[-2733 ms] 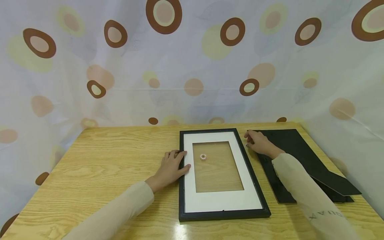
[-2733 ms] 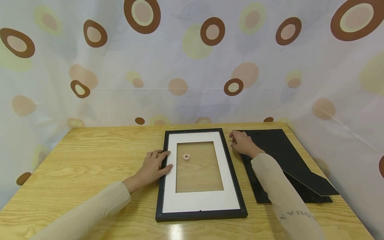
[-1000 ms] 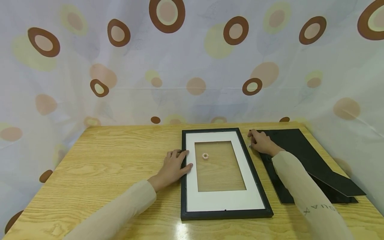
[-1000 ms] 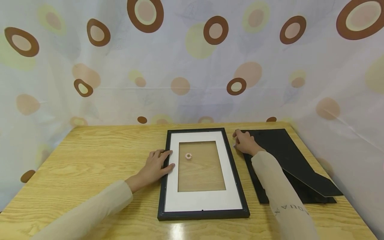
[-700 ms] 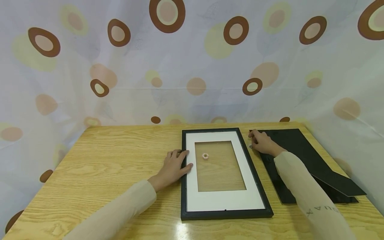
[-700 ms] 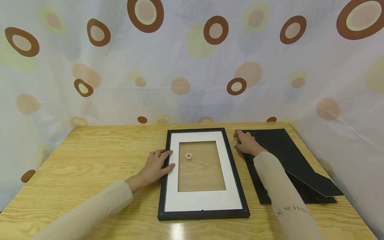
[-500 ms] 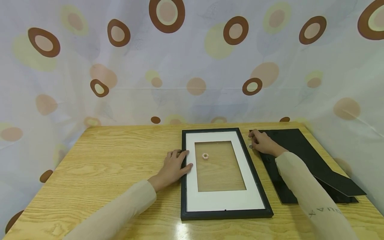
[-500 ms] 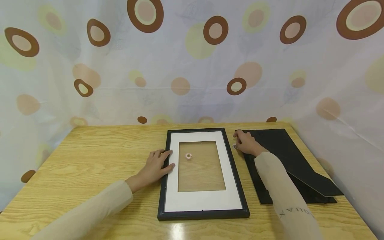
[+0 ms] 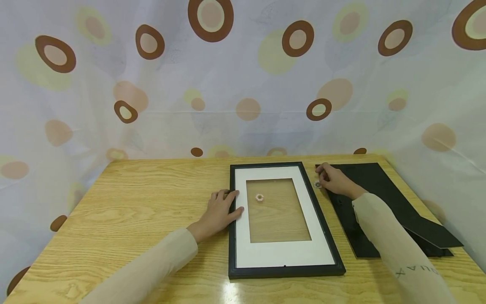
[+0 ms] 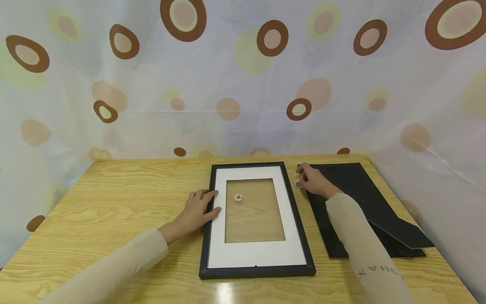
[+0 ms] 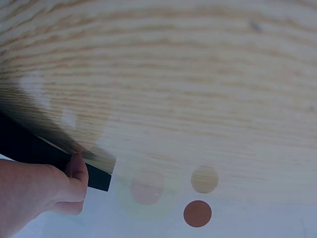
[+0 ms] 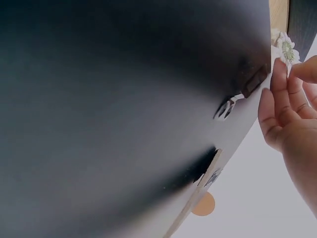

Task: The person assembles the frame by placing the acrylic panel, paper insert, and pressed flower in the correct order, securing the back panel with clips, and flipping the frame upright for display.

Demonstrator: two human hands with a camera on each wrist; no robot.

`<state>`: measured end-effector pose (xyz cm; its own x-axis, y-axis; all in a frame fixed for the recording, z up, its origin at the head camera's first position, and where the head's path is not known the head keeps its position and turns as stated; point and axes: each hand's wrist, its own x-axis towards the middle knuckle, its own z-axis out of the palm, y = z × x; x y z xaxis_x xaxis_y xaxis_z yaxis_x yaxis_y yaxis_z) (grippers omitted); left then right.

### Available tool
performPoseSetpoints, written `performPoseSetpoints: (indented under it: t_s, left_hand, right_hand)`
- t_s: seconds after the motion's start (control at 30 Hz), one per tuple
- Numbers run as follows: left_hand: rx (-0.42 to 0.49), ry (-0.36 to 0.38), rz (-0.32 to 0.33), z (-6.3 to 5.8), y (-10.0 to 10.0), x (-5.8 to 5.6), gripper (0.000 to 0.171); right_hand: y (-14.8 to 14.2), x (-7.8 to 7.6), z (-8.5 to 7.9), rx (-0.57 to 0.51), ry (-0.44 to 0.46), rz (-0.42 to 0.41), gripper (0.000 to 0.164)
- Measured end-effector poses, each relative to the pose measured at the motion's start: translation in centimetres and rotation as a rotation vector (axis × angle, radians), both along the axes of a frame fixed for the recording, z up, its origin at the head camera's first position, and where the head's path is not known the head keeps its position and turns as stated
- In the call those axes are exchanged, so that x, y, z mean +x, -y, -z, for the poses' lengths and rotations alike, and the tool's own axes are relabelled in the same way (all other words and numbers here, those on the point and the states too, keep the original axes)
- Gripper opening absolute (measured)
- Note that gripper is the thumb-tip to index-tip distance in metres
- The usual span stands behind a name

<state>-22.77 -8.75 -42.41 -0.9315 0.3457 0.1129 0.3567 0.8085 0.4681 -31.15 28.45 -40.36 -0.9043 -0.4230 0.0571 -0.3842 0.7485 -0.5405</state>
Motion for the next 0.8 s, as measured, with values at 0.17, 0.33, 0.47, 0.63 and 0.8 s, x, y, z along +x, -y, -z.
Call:
performPoseSetpoints:
  t_s: [0.17,0.33,0.47,0.63,0.8]
  left_hand:
    - [0.008,-0.001,0.003,-0.14,-0.01,0.13,0.054]
    - [0.001,-0.015,0.005,-0.07,-0.03,0.15,0.053]
    - [-0.005,-0.013,0.001,-0.04,-0.02,0.18,0.054]
    - [-0.005,-0.012,-0.004,0.00,-0.04,0.11,0.054]
    - [-0.006,-0.012,-0.005,0.02,-0.04,0.10,0.054]
  right_hand:
    - [-0.13,-0.08,0.15,-0.029,0.007,0.006,0.026]
    - [-0.27,-0.21,0.30,-0.046,0.024,0.017,0.027]
    - [-0.25,-0.19,0.34,-0.066,0.035,0.019,0.028]
    - [-0.12,-0.16,0.41,-0.073,0.024,0.029,0.028]
    - [0.08,-0.19,0.49,-0.065,-0.003,0.032,0.028]
